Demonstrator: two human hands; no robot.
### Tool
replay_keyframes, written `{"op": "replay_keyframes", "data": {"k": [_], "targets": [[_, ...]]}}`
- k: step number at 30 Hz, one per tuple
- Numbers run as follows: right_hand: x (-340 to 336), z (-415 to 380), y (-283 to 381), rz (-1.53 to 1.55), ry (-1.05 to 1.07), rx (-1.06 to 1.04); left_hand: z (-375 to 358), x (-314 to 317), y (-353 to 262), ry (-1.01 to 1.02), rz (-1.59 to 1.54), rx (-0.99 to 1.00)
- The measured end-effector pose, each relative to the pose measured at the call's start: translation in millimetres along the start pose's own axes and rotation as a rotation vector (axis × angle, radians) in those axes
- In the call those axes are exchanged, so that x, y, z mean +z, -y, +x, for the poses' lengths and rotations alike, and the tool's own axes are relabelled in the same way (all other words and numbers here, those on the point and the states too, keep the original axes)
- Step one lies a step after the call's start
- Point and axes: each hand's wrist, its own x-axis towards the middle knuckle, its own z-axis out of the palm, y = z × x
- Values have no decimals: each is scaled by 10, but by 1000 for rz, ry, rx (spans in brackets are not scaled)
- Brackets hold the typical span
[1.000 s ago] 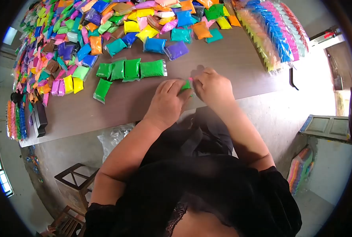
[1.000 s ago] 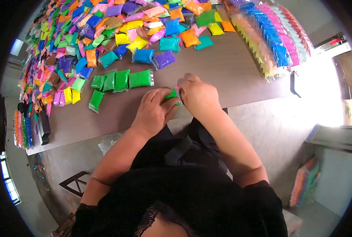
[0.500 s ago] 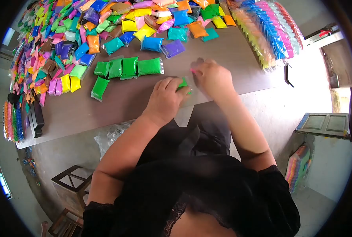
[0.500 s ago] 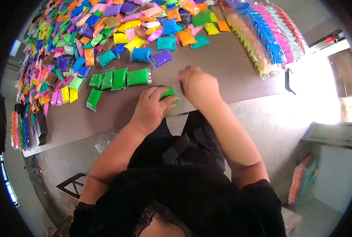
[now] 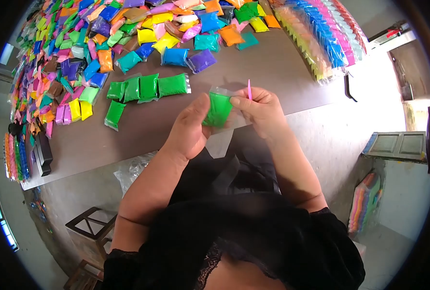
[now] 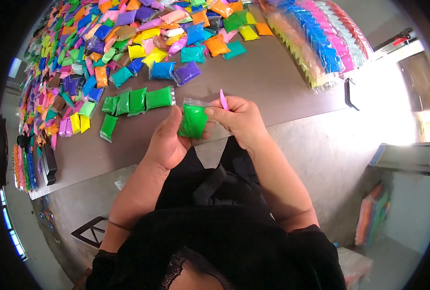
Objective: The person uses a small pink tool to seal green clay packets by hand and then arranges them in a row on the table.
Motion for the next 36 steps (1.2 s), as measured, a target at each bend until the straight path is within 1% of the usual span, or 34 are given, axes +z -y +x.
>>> {"op": "replay_keyframes", "data": {"k": [1, 2, 4, 5, 7, 8, 9, 10, 11, 12, 13, 14, 15, 16, 17, 18, 20, 23, 26, 28, 29, 31, 33, 35, 36], "targets": [[12, -19, 15, -94, -10, -20, -10, -38, 39, 68, 133, 21], [10, -23, -13, -94, -11, -16, -18, -68, 69, 135, 265, 42], [17, -24, -76, -129, 26, -139, -16, -92, 110, 106, 313, 57], [43, -31, -92, -128, 26, -138, -16, -92, 120, 81, 364, 74], [106, -58, -94, -172, -171, -303, -16, -75, 127, 45, 368, 93], [109, -85, -60, -173, -171, -304, -17, -66, 127, 10, 372, 111], [105, -121, -8, -167, -159, -259, -22, -53, 119, 12, 372, 110], [93, -153, 29, -161, -149, -213, -35, -37, 109, -12, 459, 156], [74, -173, 49, -161, -154, -212, -44, -32, 105, -35, 547, 201], [53, -185, 68, -60, -75, -97, -39, -55, 117, -31, 546, 198], [38, -193, 80, 42, 6, 17, -27, -82, 126, -47, 714, 320], [38, -202, 76, 40, 0, 17, -22, -102, 132, -62, 881, 444], [52, -209, 64, 98, 29, 74, -21, -118, 130, -59, 878, 442], [64, -215, 55, 155, 57, 132, -22, -100, 104, -44, 1077, 616], [71, -222, 55, 153, 53, 134, -24, -86, 80, -28, 1274, 793], [78, -227, 59, 192, 89, 156, -28, -75, 58, -28, 1269, 792], [86, -235, 58, 230, 124, 178, -30, -67, 18, 24, 1435, 977], [90, -257, 29, 169, 127, 197, -34, -128, 36, 48, 1496, 1032], [79, -251, 39, 204, 150, 210, -46, -124, 15, 101, 1507, 1048], [36, -257, 6, 266, 233, 212, -68, -86, 20, 96, 1492, 1038], [29, -260, -24, 269, 232, 214, -86, -76, 38, 92, 1473, 1020], [19, -269, -80, 346, 298, 143, -89, -83, 63, 113, 1452, 1009], [32, -306, -82, 328, 258, 129, -85, -82, 89, 135, 1431, 1004], [49, -343, -61, 309, 222, 112, -115, -62, 147, 254, 1012, 572], [57, -357, -46, 155, 130, 68, -147, -44, 162, 254, 1012, 572]]}}
